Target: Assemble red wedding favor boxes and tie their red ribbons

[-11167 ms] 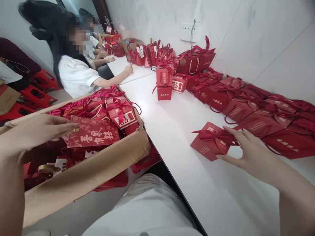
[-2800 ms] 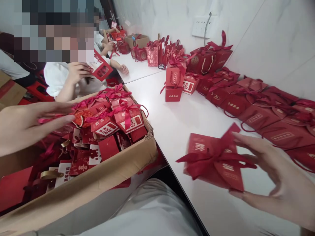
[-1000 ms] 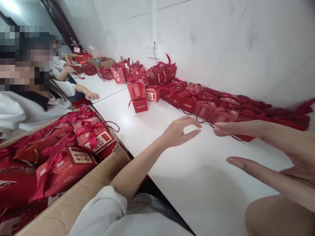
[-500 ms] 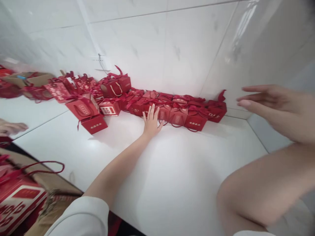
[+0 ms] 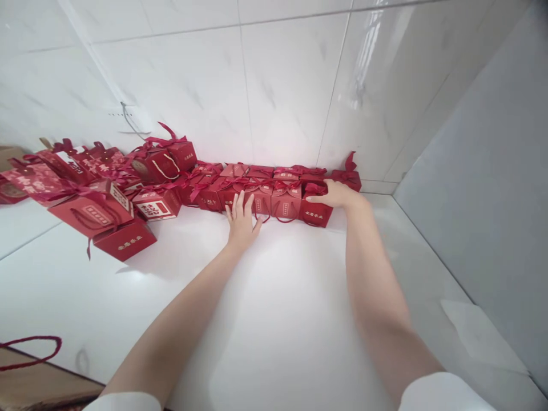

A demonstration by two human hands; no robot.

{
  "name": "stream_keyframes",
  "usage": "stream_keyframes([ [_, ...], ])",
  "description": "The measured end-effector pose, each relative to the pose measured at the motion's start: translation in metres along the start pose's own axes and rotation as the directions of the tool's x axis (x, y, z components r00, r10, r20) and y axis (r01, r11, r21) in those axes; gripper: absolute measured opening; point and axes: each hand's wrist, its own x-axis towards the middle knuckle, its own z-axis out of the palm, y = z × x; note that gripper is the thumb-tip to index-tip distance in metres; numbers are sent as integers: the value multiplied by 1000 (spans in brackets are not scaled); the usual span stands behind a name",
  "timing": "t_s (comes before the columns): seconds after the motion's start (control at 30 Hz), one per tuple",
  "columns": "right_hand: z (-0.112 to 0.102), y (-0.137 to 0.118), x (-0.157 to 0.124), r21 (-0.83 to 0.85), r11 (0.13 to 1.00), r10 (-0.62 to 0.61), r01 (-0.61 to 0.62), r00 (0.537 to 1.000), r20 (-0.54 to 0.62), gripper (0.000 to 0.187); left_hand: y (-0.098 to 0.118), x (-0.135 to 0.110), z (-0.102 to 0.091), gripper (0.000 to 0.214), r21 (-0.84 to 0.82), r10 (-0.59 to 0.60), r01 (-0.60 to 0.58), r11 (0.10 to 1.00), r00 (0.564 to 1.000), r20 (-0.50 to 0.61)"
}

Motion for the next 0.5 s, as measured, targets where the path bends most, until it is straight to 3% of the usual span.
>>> stream_keyframes([
  [0.1, -26, -14, -22, 28, 979, 200, -201, 980, 20, 90, -2, 0, 3, 59, -88, -84, 81, 993, 996, -25],
  [0.17, -43, -23, -40, 97, 966, 242, -242, 970, 7, 83, -4, 0, 5, 53, -150, -120, 112, 982, 992, -48],
  [0.23, -57, -30, -60, 32, 979, 203, -201, 968, -147, 77, -7, 0, 6, 48, -234, -149, 126, 964, 985, -84],
  [0.3, -66, -35, -82, -66, 991, 103, -120, 973, -208, 72, -10, 2, 6, 42, -352, -218, 173, 920, 971, -93],
  [0.4, -73, -38, -114, -103, 995, -19, 12, 997, -75, 64, -15, 4, 3, 35, -476, -330, 278, 834, 944, -27],
  [0.5, -68, -38, -138, -64, 994, -86, 89, 995, 42, 57, -12, 5, -2, 34, -526, -348, 317, 789, 936, 41],
])
